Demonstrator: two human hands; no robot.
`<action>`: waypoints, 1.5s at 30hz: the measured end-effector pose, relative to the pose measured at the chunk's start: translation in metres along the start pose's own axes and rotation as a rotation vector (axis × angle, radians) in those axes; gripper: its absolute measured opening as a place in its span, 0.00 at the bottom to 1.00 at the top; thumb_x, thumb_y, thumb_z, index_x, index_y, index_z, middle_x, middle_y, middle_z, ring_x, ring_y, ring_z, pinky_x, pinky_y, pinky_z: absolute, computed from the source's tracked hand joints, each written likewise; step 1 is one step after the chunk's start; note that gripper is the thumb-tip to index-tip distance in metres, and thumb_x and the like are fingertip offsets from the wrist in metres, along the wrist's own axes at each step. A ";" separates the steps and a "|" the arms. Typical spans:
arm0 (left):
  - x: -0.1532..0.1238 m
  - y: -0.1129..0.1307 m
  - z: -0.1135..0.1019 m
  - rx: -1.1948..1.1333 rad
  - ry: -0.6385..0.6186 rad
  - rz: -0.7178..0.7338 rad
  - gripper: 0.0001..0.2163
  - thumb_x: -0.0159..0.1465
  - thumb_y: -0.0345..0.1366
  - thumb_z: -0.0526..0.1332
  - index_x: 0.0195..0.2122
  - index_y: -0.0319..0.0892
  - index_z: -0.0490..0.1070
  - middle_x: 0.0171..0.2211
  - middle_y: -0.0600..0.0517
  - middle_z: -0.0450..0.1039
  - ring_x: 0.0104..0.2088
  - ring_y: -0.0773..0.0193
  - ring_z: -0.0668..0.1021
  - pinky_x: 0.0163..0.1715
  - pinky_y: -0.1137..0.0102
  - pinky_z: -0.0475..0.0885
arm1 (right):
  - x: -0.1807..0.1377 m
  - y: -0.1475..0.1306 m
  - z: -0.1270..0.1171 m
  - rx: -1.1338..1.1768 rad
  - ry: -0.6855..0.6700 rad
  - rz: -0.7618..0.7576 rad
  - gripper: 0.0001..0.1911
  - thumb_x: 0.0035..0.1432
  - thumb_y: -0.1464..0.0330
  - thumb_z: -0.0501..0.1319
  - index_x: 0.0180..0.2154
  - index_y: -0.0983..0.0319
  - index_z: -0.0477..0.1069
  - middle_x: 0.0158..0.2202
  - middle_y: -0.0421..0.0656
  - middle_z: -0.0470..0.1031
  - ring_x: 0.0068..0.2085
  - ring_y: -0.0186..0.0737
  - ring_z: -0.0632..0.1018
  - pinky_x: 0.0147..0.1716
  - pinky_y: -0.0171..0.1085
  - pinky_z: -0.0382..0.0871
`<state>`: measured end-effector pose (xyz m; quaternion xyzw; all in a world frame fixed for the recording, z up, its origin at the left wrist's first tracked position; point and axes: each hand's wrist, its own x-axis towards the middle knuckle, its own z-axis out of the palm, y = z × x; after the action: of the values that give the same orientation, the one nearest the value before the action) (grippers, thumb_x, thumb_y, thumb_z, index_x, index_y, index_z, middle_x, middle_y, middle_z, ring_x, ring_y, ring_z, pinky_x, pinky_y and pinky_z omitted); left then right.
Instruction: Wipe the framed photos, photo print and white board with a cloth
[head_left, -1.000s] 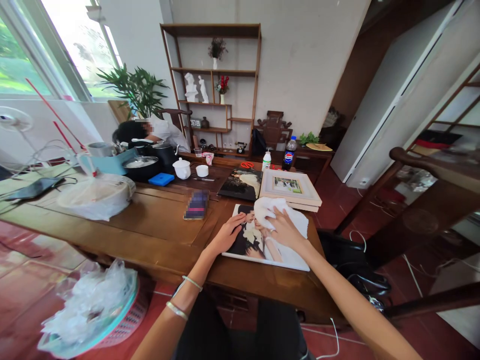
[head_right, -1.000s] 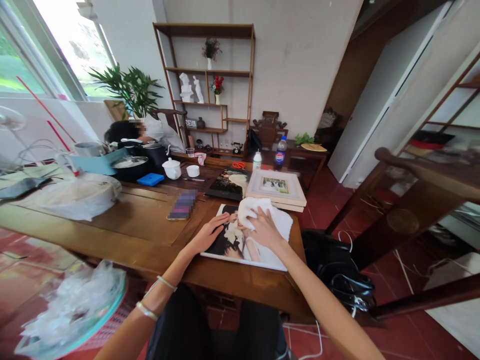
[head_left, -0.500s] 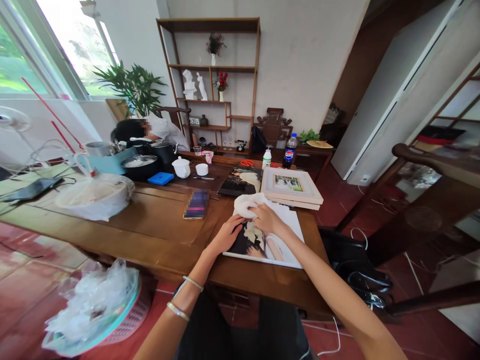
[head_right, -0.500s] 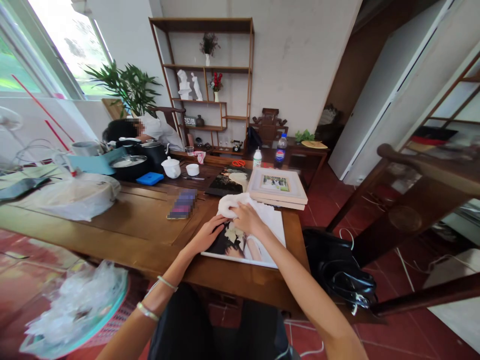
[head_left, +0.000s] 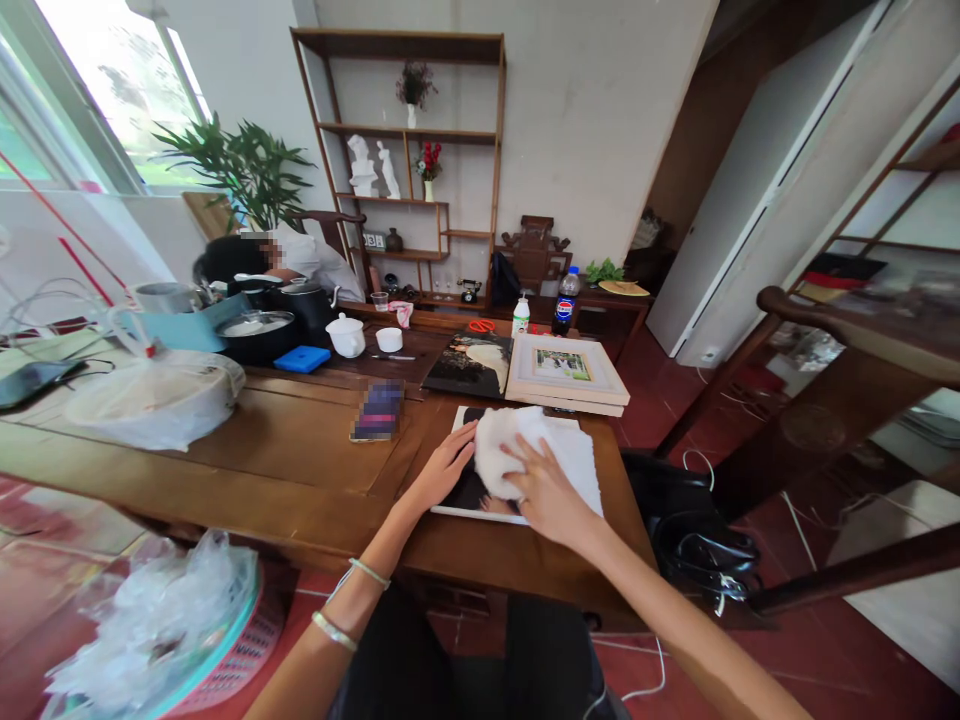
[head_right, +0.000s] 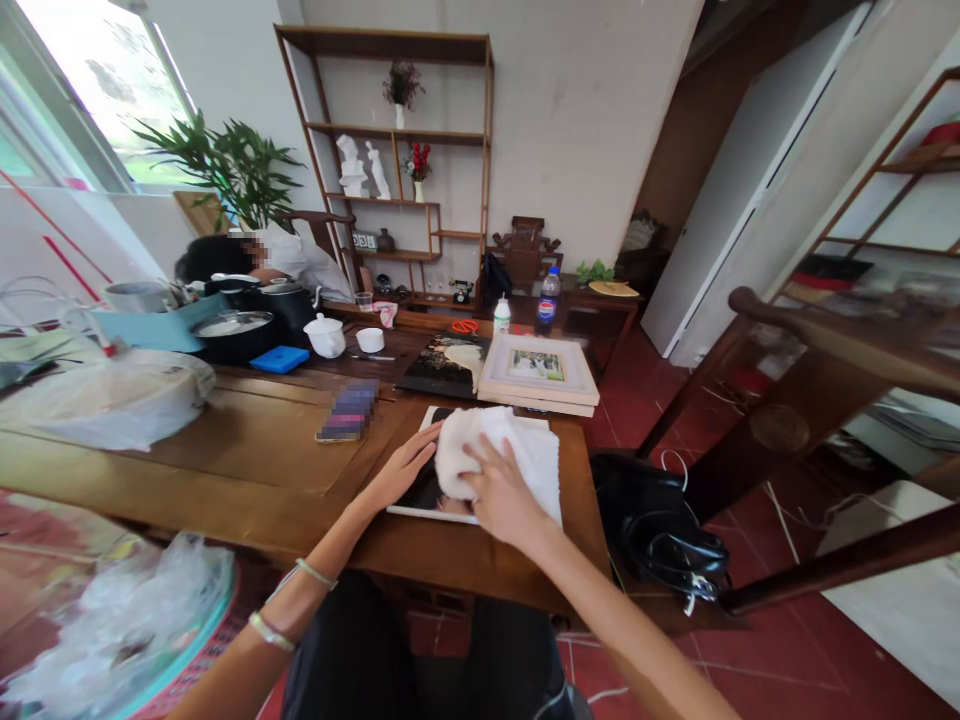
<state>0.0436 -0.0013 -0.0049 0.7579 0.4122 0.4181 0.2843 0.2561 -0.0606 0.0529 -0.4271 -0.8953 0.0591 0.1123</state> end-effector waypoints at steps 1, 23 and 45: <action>0.000 0.002 0.000 -0.015 0.002 -0.014 0.21 0.67 0.43 0.47 0.58 0.40 0.62 0.62 0.47 0.59 0.63 0.60 0.59 0.63 0.60 0.52 | -0.003 -0.011 0.001 0.011 -0.012 -0.035 0.25 0.45 0.78 0.54 0.47 0.62 0.73 0.64 0.46 0.56 0.66 0.52 0.46 0.61 0.58 0.36; -0.001 0.000 0.000 0.124 -0.016 0.084 0.18 0.65 0.35 0.50 0.55 0.44 0.67 0.59 0.48 0.63 0.60 0.60 0.65 0.62 0.59 0.57 | 0.001 0.092 -0.011 0.041 0.129 0.079 0.26 0.44 0.79 0.51 0.47 0.66 0.71 0.61 0.54 0.59 0.64 0.50 0.55 0.61 0.59 0.40; -0.001 -0.004 0.000 0.112 -0.024 0.094 0.18 0.65 0.33 0.50 0.55 0.45 0.67 0.59 0.48 0.63 0.61 0.61 0.64 0.62 0.58 0.57 | -0.006 0.085 -0.014 -0.023 0.092 -0.030 0.24 0.45 0.78 0.55 0.46 0.64 0.71 0.60 0.55 0.61 0.63 0.49 0.58 0.60 0.54 0.47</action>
<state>0.0418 0.0000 -0.0087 0.7962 0.3956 0.3980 0.2263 0.3269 -0.0121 0.0481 -0.4170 -0.8961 0.0276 0.1494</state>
